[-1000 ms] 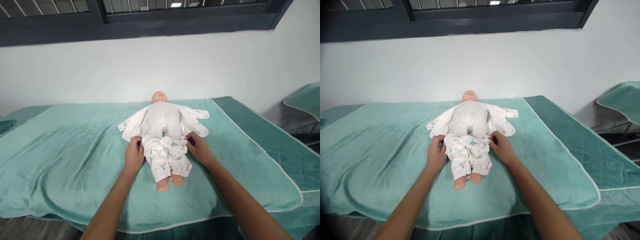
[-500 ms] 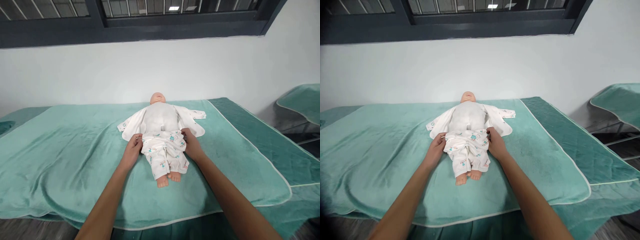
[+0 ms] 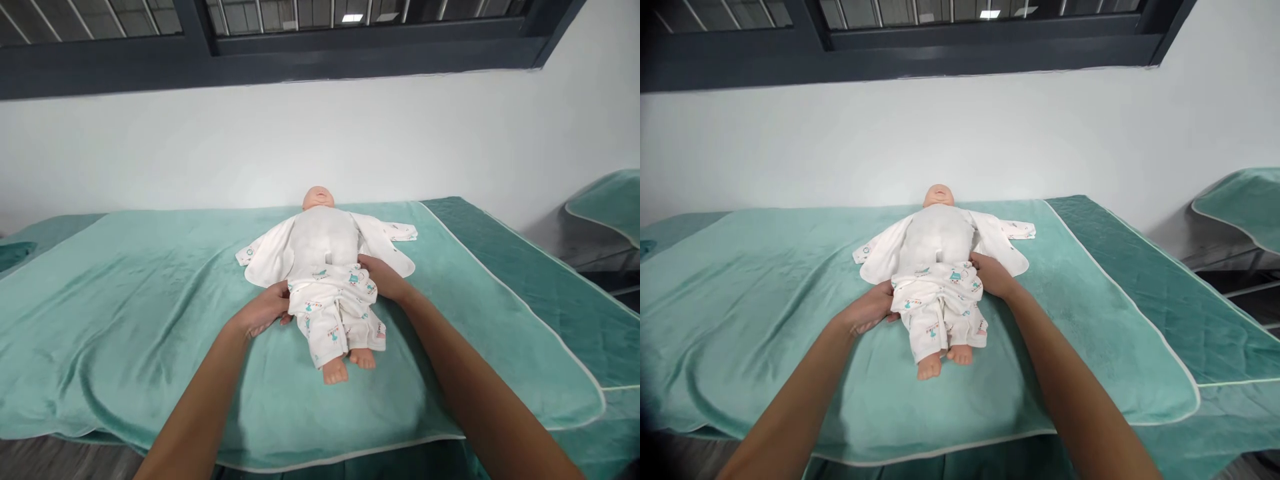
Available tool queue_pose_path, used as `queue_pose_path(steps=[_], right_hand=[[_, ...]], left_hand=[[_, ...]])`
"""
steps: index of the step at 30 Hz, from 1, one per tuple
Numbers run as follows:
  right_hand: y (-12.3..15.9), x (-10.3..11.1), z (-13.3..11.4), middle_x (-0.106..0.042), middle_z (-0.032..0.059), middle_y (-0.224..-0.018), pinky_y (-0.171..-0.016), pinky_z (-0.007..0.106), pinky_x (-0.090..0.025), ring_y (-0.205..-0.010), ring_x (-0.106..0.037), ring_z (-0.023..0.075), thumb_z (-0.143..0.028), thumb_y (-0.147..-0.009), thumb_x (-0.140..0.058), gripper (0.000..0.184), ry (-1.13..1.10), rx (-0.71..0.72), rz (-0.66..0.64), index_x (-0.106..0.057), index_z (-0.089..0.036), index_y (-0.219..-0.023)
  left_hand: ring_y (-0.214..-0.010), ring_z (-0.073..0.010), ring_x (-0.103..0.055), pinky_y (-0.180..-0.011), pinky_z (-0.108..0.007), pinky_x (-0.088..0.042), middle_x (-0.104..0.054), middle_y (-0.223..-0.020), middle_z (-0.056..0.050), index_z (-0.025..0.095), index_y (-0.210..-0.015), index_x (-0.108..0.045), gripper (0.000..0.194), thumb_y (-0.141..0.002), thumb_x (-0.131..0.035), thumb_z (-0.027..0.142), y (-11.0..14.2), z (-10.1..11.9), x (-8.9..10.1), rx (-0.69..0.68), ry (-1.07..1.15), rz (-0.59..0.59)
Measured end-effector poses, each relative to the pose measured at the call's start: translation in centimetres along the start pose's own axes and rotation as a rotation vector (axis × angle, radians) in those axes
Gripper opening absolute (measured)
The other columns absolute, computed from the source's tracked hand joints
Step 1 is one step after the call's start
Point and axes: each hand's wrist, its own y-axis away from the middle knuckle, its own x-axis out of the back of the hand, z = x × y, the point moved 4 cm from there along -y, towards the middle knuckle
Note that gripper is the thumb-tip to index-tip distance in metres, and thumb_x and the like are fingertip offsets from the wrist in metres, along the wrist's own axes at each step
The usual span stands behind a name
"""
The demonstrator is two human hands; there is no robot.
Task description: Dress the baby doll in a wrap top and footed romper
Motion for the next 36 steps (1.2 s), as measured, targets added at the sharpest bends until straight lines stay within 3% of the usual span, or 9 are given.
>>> queue_pose_path(steps=[4, 8, 12, 15, 20, 25, 28, 31, 36], right_hand=[[0.3, -0.7, -1.0, -0.071, 0.0022, -0.091, -0.076, 0.032, -0.049, -0.083, -0.06, 0.0199, -0.029, -0.078, -0.063, 0.016, -0.169, 0.019, 0.009, -0.064, -0.02, -0.091], [0.7, -1.4, -1.6, -0.072, 0.0024, -0.091, -0.079, 0.035, -0.052, -0.088, -0.063, 0.0219, -0.037, -0.08, -0.066, 0.023, -0.396, -0.017, 0.075, -0.065, -0.023, -0.098], [0.3, -2.2, -1.5, -0.073, 0.0029, -0.088, -0.083, 0.038, -0.053, -0.09, -0.066, 0.0238, -0.039, -0.075, -0.075, 0.028, -0.63, -0.07, -0.015, -0.069, -0.023, -0.098], [0.2, -2.4, -1.1, -0.073, 0.0035, -0.088, -0.083, 0.038, -0.053, -0.089, -0.066, 0.0242, -0.04, -0.071, -0.078, 0.029, -0.729, -0.103, -0.048, -0.071, -0.023, -0.094], [0.7, -1.9, -1.2, -0.07, 0.0024, -0.081, -0.076, 0.036, -0.051, -0.084, -0.063, 0.0228, -0.039, -0.069, -0.079, 0.025, -0.811, -0.057, 0.075, -0.069, -0.024, -0.086], [0.9, -1.3, -0.9, -0.062, -0.0022, -0.077, -0.073, 0.03, -0.046, -0.076, -0.054, 0.0169, -0.034, -0.073, -0.074, 0.018, -0.713, -0.031, 0.245, -0.062, -0.024, -0.082], [0.7, -1.1, -0.2, -0.061, -0.0025, -0.082, -0.072, 0.029, -0.044, -0.077, -0.054, 0.0162, -0.029, -0.073, -0.07, 0.021, -0.676, -0.027, 0.312, -0.062, -0.025, -0.093], [0.7, -0.7, 0.3, -0.063, -0.0009, -0.089, -0.071, 0.029, -0.045, -0.08, -0.056, 0.017, -0.026, -0.073, -0.065, 0.029, -0.629, -0.008, 0.399, -0.062, -0.026, -0.102], [0.7, 0.0, 0.1, -0.066, 0.004, -0.102, -0.081, 0.034, -0.05, -0.096, -0.061, 0.0207, -0.021, -0.075, -0.06, 0.026, -0.486, 0.104, 0.542, -0.064, -0.025, -0.1]], left_hand=[[-0.052, -0.0081, -0.043, -0.044, -0.022, -0.035, -0.055, -0.063, 0.003, 0.018, -0.069, -0.061, 0.017, -0.057, -0.056, 0.007, -0.9, -0.4, 0.5, -0.016, 0.032, -0.013], [-0.059, -0.0149, -0.058, -0.047, -0.025, -0.044, -0.069, -0.076, -0.005, 0.017, -0.088, -0.072, 0.033, -0.055, -0.068, 0.009, -1.9, -1.6, 1.2, -0.05, 0.125, 0.054], [-0.091, -0.0308, -0.071, -0.068, -0.036, -0.059, -0.075, -0.094, -0.012, 0.018, -0.101, -0.074, 0.047, -0.058, -0.084, 0.034, -2.8, -2.4, 1.2, -0.082, 0.267, 0.082], [-0.107, -0.0328, -0.07, -0.089, -0.042, -0.059, -0.076, -0.103, -0.011, 0.02, -0.108, -0.073, 0.054, -0.062, -0.085, 0.045, -3.1, -2.4, 0.8, -0.079, 0.335, 0.013], [-0.115, -0.0335, -0.067, -0.102, -0.044, -0.053, -0.076, -0.107, -0.01, 0.02, -0.114, -0.072, 0.058, -0.059, -0.09, 0.026, -2.3, -1.4, 0.0, -0.126, 0.295, -0.006], [-0.105, -0.0308, -0.07, -0.091, -0.039, -0.057, -0.077, -0.103, -0.009, 0.019, -0.107, -0.073, 0.046, -0.063, -0.087, 0.02, -1.4, -0.7, 0.0, -0.309, 0.245, 0.171], [-0.084, -0.0223, -0.071, -0.072, -0.029, -0.057, -0.074, -0.089, -0.004, 0.02, -0.098, -0.071, 0.039, -0.062, -0.087, 0.019, -1.3, -1.0, 0.8, -0.389, 0.274, 0.275], [-0.062, -0.0123, -0.061, -0.054, -0.021, -0.047, -0.066, -0.073, 0.002, 0.02, -0.085, -0.067, 0.029, -0.063, -0.086, 0.019, -1.4, -1.1, 1.8, -0.445, 0.292, 0.381], [-0.067, -0.0098, -0.058, -0.057, -0.019, -0.045, -0.064, -0.082, 0.003, 0.021, -0.082, -0.061, 0.029, -0.065, -0.084, 0.025, -1.9, -0.3, 2.3, -0.515, 0.275, 0.577]])
